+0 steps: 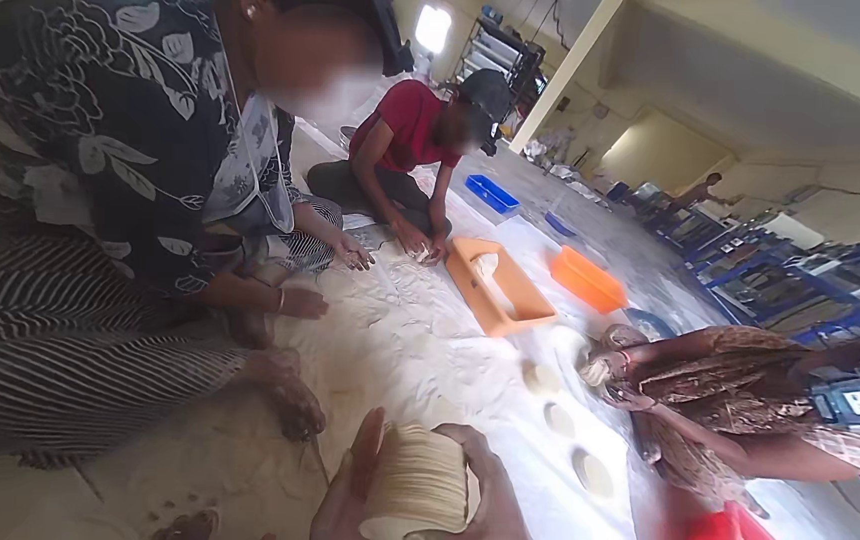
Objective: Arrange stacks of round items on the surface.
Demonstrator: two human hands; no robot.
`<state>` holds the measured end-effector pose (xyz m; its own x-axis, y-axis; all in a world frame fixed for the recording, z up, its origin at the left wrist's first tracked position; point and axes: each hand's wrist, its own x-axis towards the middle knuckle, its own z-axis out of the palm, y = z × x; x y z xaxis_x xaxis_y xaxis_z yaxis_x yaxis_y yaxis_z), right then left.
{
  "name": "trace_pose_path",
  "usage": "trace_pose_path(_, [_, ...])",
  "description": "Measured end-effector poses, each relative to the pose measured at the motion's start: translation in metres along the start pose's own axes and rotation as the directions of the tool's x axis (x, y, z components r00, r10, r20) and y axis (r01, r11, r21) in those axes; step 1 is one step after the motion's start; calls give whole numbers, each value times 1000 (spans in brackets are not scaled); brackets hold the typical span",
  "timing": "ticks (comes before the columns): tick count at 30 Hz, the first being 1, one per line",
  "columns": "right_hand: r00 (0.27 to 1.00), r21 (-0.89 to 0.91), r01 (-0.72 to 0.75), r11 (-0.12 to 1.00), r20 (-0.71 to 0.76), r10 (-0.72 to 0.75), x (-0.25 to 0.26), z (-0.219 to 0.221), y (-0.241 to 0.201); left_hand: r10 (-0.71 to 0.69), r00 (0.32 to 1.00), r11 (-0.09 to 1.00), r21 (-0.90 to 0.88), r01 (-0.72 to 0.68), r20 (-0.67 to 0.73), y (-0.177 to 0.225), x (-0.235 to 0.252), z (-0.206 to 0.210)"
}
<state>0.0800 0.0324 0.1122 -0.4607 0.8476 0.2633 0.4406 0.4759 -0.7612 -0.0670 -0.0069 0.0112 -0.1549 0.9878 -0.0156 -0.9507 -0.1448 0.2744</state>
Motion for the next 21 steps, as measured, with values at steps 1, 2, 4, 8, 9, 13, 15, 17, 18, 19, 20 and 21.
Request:
trace_pose_path(1, [999,29,31,999,-9,-30,-1,1,5,0,1000,1000,-27,0,-13,0,0,-4])
trace_pose_path(2, [1000,18,29,999,3,-29,-1,2,7,-20,998,999,-49,17,-64,0,0,0])
trace_pose_path(4, [995,-73,-72,995,63,77,2,3,3,-83,980,992,-106,65,-181,1,-2,18])
trace_pose_path(8, [997,32,-75,997,-15,75,2,5,2,-51,998,994,-101,47,-38,-1,-1,5])
trace_pose_path(9, [999,100,-8,995,-45,13,-1,7,8,-47,998,991,-124,43,-31,-1,-1,-1])
trace_pose_path(13, [998,-51,-33,998,54,36,-2,5,7,-116,953,991,-101,91,-279,7,-3,28])
trace_pose_path(15, [979,-125,-172,977,88,184,0,5,-1,-88,987,993,-96,75,-133,3,-4,17])
trace_pose_path(17, [985,-56,-166,985,30,168,-1,4,0,-46,994,996,-84,37,-102,1,-1,12])
trace_pose_path(18, [994,1,-106,994,-11,106,-5,4,4,-45,995,994,-100,36,-92,-1,0,6])
trace_pose_path(19, [998,66,-41,997,-39,43,-8,6,9,-62,994,989,-136,49,-92,-4,1,-2])
trace_pose_path(20, [999,103,-1,995,-46,6,-11,8,15,-94,987,985,-158,73,-131,-7,1,-6])
trace_pose_path(21, [999,90,6,996,-40,-2,-12,9,18,-132,974,982,-160,103,-183,-8,0,-2])
